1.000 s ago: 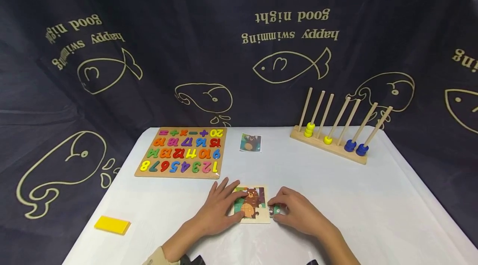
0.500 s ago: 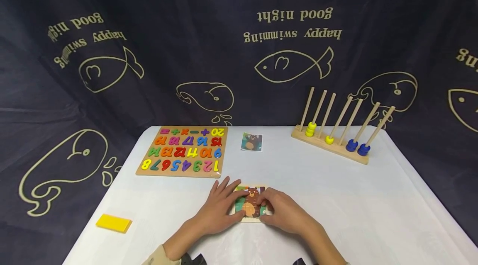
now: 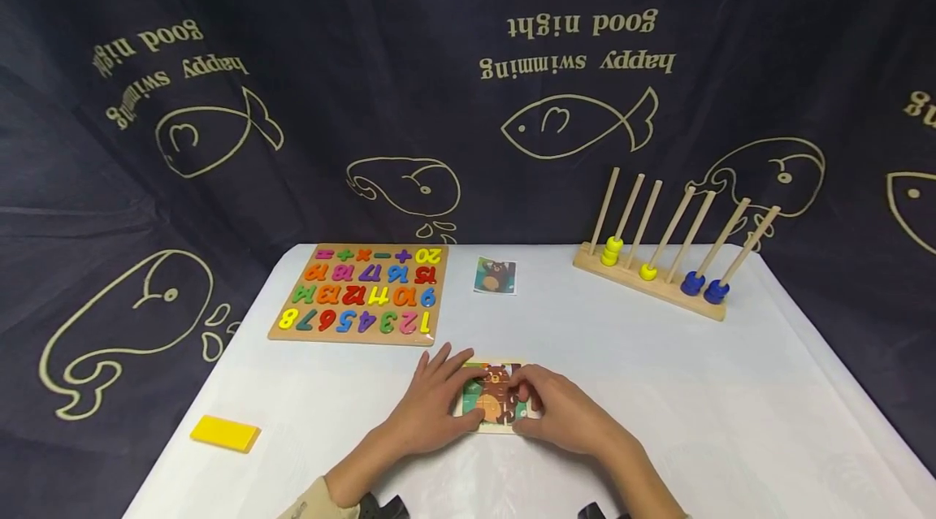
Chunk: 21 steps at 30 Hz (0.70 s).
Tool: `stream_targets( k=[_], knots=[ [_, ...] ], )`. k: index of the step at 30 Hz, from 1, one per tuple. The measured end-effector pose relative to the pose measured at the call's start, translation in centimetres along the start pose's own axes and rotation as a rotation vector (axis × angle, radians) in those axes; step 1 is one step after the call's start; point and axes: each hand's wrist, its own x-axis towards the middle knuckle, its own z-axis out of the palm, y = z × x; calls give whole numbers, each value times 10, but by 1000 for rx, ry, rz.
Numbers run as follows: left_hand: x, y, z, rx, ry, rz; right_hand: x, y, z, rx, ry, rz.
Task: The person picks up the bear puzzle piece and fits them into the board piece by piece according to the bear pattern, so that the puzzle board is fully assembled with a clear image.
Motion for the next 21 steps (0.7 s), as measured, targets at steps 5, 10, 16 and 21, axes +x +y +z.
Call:
stream_targets(
  k=[5, 10, 16, 21],
  knots=[
    [3, 9, 4, -19, 52, -64, 0, 3, -1, 48, 27, 9],
    [7, 18, 8, -24, 72, -149, 1, 6, 1, 53, 56, 13],
    [10, 22, 10, -14, 77, -215, 1, 6, 3, 56, 51, 10],
    [11, 24, 15, 15, 92, -224, 1, 5, 3, 40, 51, -4]
  ],
)
